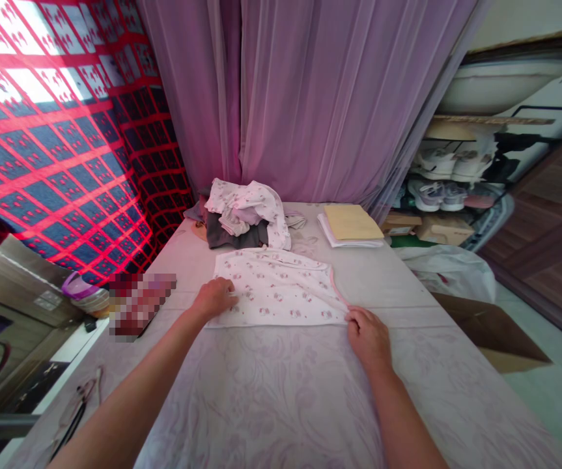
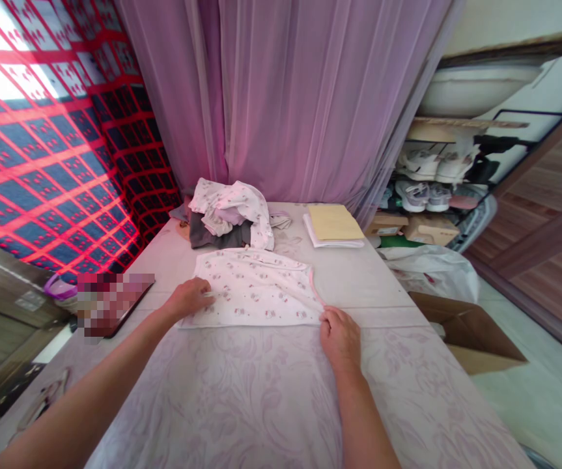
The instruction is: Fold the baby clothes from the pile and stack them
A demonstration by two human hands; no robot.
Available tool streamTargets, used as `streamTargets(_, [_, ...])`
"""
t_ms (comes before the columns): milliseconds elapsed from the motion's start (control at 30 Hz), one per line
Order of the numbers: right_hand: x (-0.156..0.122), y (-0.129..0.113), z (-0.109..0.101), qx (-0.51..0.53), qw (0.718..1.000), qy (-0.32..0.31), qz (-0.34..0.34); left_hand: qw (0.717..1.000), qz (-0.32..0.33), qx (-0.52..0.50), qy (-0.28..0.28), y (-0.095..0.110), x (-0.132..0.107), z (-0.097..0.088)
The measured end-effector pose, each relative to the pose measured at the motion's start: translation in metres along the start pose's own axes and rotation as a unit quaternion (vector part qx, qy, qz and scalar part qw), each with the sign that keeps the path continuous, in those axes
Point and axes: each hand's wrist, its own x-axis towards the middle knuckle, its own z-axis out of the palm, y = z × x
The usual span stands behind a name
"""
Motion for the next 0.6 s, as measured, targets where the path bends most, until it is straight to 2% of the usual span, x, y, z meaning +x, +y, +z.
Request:
streamTargets(267, [0.0,0.0,-0.001,0.011,1.0,-0.002,0.011,0.997,-0.04,-0.068,-0.003,-0.012,-0.009,0.003])
streamTargets(367, [0.001,-0.001,-0.002,0.024,1.0,0.0,0.008,0.997,-0.064,-0.037,-0.016,-0.012,-0.014,0.005])
streamTargets(433, [0.001,-0.002,-0.003,0.033,0.999,0.002,0.006,0.997,-0.075,0.003,0.008,-0.008,-0.02,0.006])
streamTargets(500, [0.002,-0.004,-0.004,0.033,0.999,0.003,0.008,0.995,-0.045,0.041,0.073,-0.001,-0.028,0.009])
streamTargets(600, [0.003,-0.006,-0.005,0.018,1.0,-0.002,0.014,0.985,0.098,0.04,0.137,0.018,-0.037,0.016])
